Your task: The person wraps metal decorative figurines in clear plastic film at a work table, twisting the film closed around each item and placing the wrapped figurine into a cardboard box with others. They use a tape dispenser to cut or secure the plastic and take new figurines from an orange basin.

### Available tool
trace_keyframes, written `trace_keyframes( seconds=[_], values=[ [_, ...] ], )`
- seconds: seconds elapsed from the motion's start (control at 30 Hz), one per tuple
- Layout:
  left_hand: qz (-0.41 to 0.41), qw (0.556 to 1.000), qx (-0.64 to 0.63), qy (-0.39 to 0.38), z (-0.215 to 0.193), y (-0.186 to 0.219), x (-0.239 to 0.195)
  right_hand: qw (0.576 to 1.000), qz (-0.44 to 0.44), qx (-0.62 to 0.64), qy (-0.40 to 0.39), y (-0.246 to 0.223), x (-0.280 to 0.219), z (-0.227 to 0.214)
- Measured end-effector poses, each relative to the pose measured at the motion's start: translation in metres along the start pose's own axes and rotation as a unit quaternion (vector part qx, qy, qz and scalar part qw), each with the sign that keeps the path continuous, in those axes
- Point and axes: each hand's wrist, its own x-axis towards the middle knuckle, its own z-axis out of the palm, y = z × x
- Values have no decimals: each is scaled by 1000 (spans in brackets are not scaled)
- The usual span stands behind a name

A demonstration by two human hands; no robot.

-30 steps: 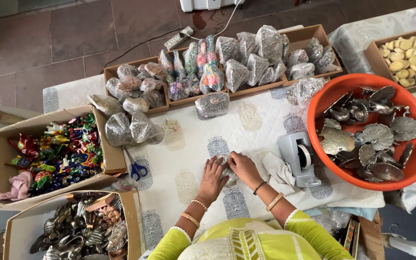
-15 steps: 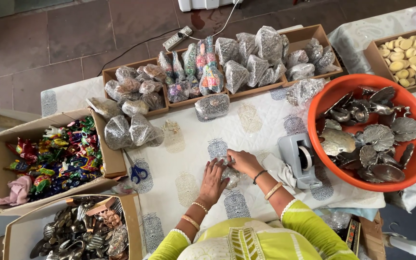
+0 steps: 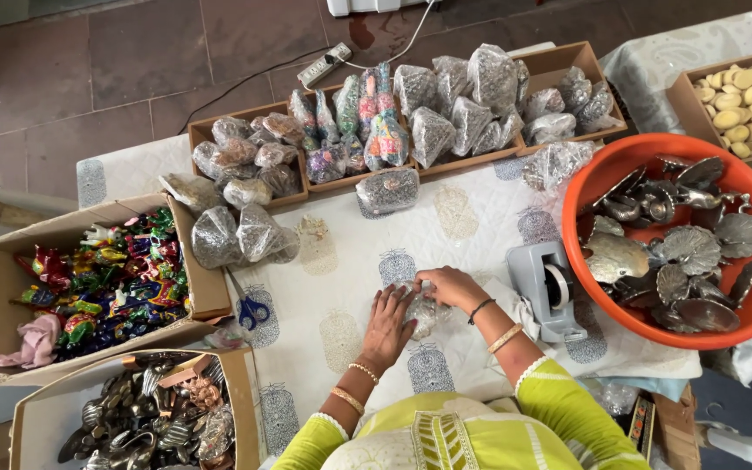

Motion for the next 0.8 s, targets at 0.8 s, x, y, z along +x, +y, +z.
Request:
trace_keyframes(
  seconds=[0.8],
  values=[
    [-29, 997, -71, -4, -4, -3, 6, 939, -142, 132, 283, 37, -63, 33]
  ],
)
